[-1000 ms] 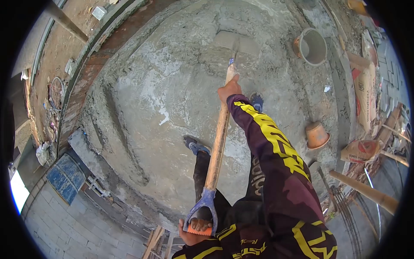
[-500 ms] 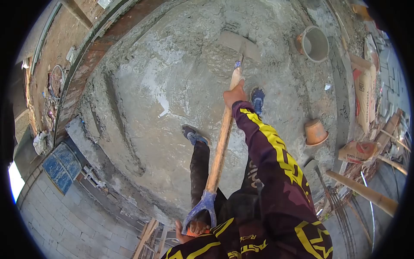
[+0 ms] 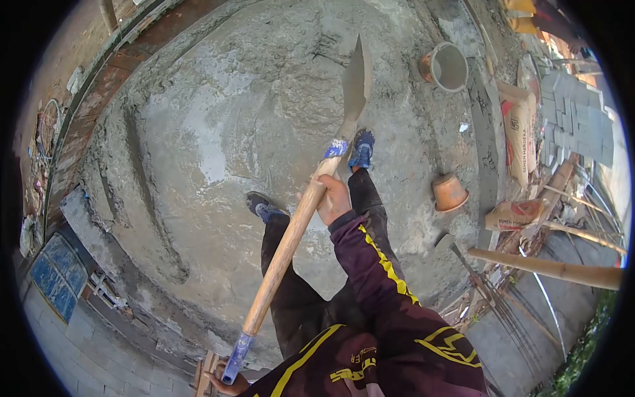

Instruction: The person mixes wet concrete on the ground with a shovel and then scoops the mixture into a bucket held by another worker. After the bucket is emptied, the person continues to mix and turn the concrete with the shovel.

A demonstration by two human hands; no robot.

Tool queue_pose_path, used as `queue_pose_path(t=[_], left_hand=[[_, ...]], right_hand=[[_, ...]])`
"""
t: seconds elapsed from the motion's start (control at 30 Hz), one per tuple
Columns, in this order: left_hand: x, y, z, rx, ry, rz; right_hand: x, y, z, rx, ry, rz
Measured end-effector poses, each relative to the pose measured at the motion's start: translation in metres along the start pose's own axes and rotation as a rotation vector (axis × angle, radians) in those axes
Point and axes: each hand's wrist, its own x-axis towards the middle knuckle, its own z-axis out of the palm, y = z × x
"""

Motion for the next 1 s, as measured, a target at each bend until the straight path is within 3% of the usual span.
queue_pose_path(t=[0.03,0.1,0.13,0.23,0.27,0.33,0.4,0.5,0.6,0.67,0.7,0.73,0.77,0.8,0.87,0.9,0.97,1.0], left_hand=[[0.003,-0.003,-0.027,0.171,0.184,-0.029],[0.037,-0.003,-0.01,0.414,0.247,-0.161],[0.049,0.005,-0.001,0.542,0.295,-0.221],[0.083,0.008,-0.051,0.215,0.479,-0.432],[0.089,0.013,-0.077,0.2,0.683,-0.477],[0.09,0.003,-0.124,0.674,0.994,-0.19],[0.083,0.006,-0.206,0.804,1.132,-0.16],[0.052,0.017,-0.308,0.076,0.998,-0.151],[0.097,-0.025,-0.241,0.808,1.378,-0.089],[0.131,-0.068,-0.244,0.657,1.215,-0.168],[0.163,-0.1,-0.192,0.631,1.238,-0.193],[0.187,-0.141,-0.171,0.675,1.188,-0.155],[0.21,-0.177,-0.127,0.516,1.092,-0.23],[0.236,-0.212,-0.064,0.632,1.168,-0.203],[0.248,-0.271,-0.03,0.533,1.158,-0.29],[0.239,-0.279,-0.012,0.473,1.133,-0.301],[0.208,-0.28,0.002,0.405,1.095,-0.295],[0.194,-0.271,0.026,0.474,1.252,-0.288]], right_hand=[[0.007,0.009,0.007,-0.097,0.123,-0.075],[0.03,0.043,0.013,-0.282,0.369,-0.191],[0.035,0.063,0.004,-0.194,0.303,-0.122],[0.08,0.134,-0.032,0.114,-0.03,0.149],[0.075,0.164,-0.036,0.137,-0.064,0.211],[0.077,0.225,-0.038,0.161,-0.102,0.342],[0.081,0.289,-0.045,0.112,0.131,0.612],[0.097,0.385,-0.069,-0.032,0.347,0.824],[0.127,0.41,-0.083,-0.083,0.467,0.833],[0.165,0.388,-0.092,-0.158,0.478,0.722],[0.197,0.367,-0.098,-0.261,0.541,0.706],[0.232,0.331,-0.109,-0.236,0.447,0.642],[0.27,0.297,-0.115,-0.255,0.485,0.549],[0.313,0.261,-0.132,-0.208,0.465,0.535],[0.337,0.182,-0.112,-0.316,0.477,0.395],[0.345,0.165,-0.126,-0.287,0.355,0.358],[0.333,0.144,-0.132,-0.291,0.343,0.36],[0.32,0.145,-0.131,-0.287,0.341,0.383]])
